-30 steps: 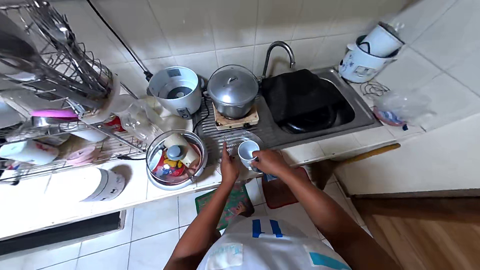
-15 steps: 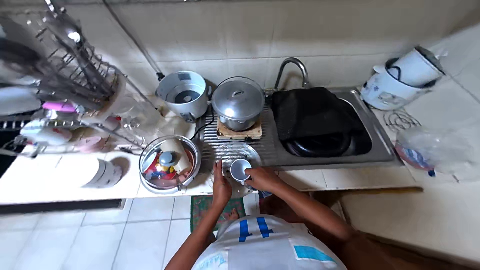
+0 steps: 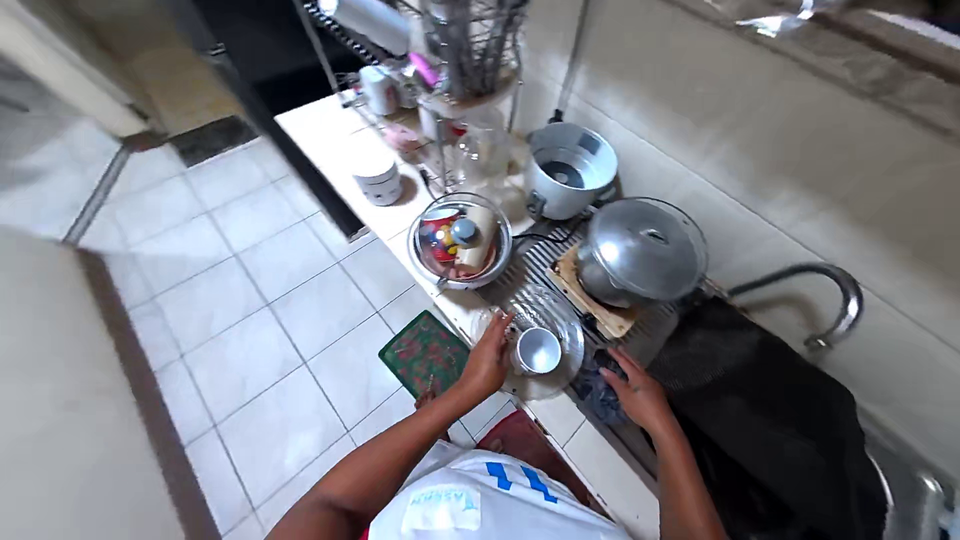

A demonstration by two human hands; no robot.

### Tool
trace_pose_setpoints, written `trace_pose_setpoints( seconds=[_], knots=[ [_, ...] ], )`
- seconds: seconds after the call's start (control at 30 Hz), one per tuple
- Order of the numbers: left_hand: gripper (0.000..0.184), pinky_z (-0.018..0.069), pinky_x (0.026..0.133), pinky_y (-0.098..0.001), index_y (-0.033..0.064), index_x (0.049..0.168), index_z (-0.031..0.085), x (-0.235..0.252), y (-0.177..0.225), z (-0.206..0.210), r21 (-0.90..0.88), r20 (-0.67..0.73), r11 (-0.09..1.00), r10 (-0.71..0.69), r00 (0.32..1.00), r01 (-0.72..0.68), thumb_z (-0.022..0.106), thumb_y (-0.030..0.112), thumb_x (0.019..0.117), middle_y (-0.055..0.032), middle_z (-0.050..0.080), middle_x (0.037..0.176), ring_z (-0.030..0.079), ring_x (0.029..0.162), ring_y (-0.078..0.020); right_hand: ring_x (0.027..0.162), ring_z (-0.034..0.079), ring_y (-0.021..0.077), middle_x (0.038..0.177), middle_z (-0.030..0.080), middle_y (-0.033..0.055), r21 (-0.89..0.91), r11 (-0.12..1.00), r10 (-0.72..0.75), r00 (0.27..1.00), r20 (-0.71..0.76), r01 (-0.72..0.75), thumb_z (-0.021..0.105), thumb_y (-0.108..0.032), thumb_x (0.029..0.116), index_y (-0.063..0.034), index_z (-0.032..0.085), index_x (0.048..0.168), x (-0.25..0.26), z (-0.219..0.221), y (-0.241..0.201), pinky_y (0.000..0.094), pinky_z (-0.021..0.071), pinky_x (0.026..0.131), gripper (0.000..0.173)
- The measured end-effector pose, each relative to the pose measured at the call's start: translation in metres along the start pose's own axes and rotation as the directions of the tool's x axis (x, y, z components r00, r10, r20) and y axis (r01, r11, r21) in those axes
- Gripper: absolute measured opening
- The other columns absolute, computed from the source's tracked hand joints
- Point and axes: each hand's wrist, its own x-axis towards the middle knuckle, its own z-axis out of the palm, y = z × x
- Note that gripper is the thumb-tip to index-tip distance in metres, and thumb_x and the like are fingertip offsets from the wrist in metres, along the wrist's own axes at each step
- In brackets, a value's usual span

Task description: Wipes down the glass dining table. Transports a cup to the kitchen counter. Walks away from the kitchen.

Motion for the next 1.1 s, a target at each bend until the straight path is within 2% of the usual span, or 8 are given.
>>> trace_pose_setpoints(
  seconds=[0.13,0.23,0.33,0.4,0.53,0.7,0.83,1.1],
  knots=[
    [0.051,0.0589,0.092,-0.0403,0.0071,0.155,0.041,-0.028,-0.003,-0.029,-0.117,0.013,0.992,-0.035,0.999,0.037,0.045,0.0,0.1041,-0.0146,0.063,0.137,0.071,0.104,-0.0232,0.142,0.047,0.0447,0.155,0.044,0.0294,-0.004,0.96,-0.27,0.916,-0.297,0.281,0.066,-0.028,0.099,0.0039,0.054,0.145,-0.021,-0.016,-0.063,0.0602,0.0402,0.115,0.057],
    [0.056,0.0585,0.093,-0.0381,0.0047,0.15,0.048,-0.055,-0.017,-0.061,-0.102,-0.067,0.991,0.082,0.994,-0.089,0.052,-0.009,0.0962,-0.0176,0.051,0.151,0.069,0.11,-0.024,0.115,0.069,0.0202,0.127,0.068,0.0226,0.062,0.749,-0.497,0.621,-0.606,0.66,0.064,-0.017,0.0983,0.0116,0.054,0.138,-0.037,-0.011,-0.13,0.0342,0.0564,0.1,0.05],
    [0.051,0.039,0.118,-0.0503,0.0073,0.146,0.056,-0.083,-0.046,-0.106,-0.052,-0.071,0.991,0.118,0.99,-0.122,0.062,0.008,0.095,-0.0236,0.024,0.166,0.035,0.15,-0.0376,0.098,0.07,0.0003,0.116,0.07,-0.0063,0.172,0.545,-0.643,0.54,-0.543,0.821,0.065,-0.018,0.1003,-0.0195,0.058,0.138,-0.041,0.02,-0.191,0.024,0.0603,0.089,0.039],
    [0.053,0.0256,0.123,-0.0598,0.0111,0.145,0.058,-0.102,-0.065,-0.144,0.01,-0.018,1.0,0.014,1.0,-0.014,0.068,0.031,0.0967,-0.0227,0.02,0.168,0.016,0.155,-0.044,0.116,0.067,0.0076,0.127,0.07,0.0018,0.238,0.445,-0.757,0.505,-0.415,0.863,0.069,-0.018,0.0972,-0.0207,0.062,0.135,-0.031,0.056,-0.231,0.031,0.0554,0.103,0.038],
    [0.064,0.0187,0.116,-0.0767,0.0188,0.157,0.042,-0.137,-0.106,-0.249,0.195,0.08,0.953,-0.25,0.965,0.231,0.061,0.045,0.1015,-0.0182,0.028,0.167,0.027,0.152,-0.0463,0.155,0.026,0.0381,0.165,0.003,0.0389,0.386,0.474,-0.866,0.498,0.043,0.791,0.078,-0.013,0.0896,-0.0065,0.056,0.147,-0.002,0.118,-0.325,0.0392,0.0488,0.112,0.062],
    [0.066,0.0483,0.104,-0.0606,0.0169,0.155,0.046,-0.16,-0.166,-0.387,0.166,-0.031,0.963,-0.208,0.978,0.21,0.059,-0.006,0.0952,-0.0193,0.06,0.142,0.067,0.114,-0.0374,0.131,0.06,0.0384,0.146,0.058,0.0232,0.157,0.494,-0.853,0.441,0.28,0.855,0.07,-0.018,0.0965,0.0002,0.062,0.14,0.045,0.192,-0.448,0.0578,0.0474,0.11,0.048],
    [0.087,0.025,0.111,-0.079,0.0248,0.161,0.037,-0.153,-0.2,-0.485,0.172,-0.061,0.952,-0.247,0.967,0.254,0.082,0.018,0.0861,-0.0187,-0.002,0.172,0.002,0.155,-0.0503,0.134,0.057,0.0418,0.142,0.062,0.0209,0.03,0.456,-0.819,0.406,0.406,0.89,0.07,-0.022,0.0967,-0.003,0.061,0.142,0.081,0.234,-0.551,0.0789,0.0189,0.116,0.05],
    [0.071,0.0042,0.115,-0.0796,0.0258,0.16,0.039,-0.109,-0.312,-0.687,0.267,-0.275,0.841,-0.403,0.873,0.472,0.063,0.051,0.0981,-0.0162,0.016,0.171,0.003,0.156,-0.0474,0.114,0.068,0.0485,0.117,0.074,0.0238,-0.027,0.478,-0.786,0.441,0.433,0.878,0.07,-0.024,0.0976,0.0006,0.061,0.14,0.204,0.318,-0.732,0.08,0.0131,0.116,0.05]
  ],
)
